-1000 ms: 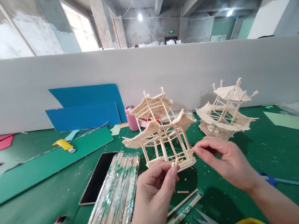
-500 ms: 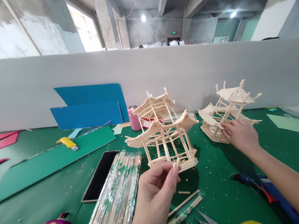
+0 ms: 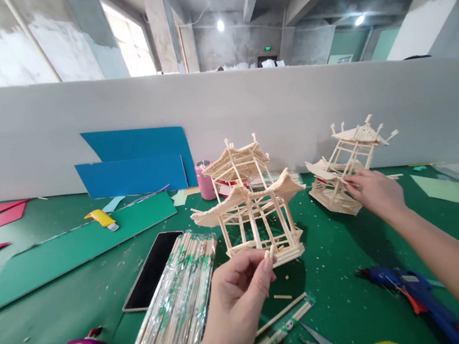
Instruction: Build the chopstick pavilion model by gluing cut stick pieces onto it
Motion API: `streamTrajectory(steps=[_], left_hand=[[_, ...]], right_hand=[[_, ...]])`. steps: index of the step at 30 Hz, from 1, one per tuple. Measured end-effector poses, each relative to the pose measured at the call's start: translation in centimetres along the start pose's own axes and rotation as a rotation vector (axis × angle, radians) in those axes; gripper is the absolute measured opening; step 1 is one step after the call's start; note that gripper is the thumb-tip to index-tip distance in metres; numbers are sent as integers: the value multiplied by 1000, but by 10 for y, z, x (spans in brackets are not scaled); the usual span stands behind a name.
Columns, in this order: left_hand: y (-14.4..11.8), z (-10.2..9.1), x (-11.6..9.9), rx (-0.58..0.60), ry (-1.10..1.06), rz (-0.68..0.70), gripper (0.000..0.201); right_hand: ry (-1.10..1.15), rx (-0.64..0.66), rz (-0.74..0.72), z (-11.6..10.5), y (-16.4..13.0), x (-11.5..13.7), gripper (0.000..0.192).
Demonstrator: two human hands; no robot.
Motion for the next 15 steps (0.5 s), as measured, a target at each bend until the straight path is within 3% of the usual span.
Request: streamTrajectory(steps=[15], left_hand=[[2,3,0,-2,25,0,21]], right_hand=[[60,121,96,-9,21,-4,23]])
Point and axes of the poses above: each hand's wrist, its own y-axis towards the middle knuckle, its own z-axis out of the palm, x = y × z, the point moved 3 cm from there along y, towards the middle knuckle, and after that the axes turned 6 degrees about x, right-handed, at the moved point
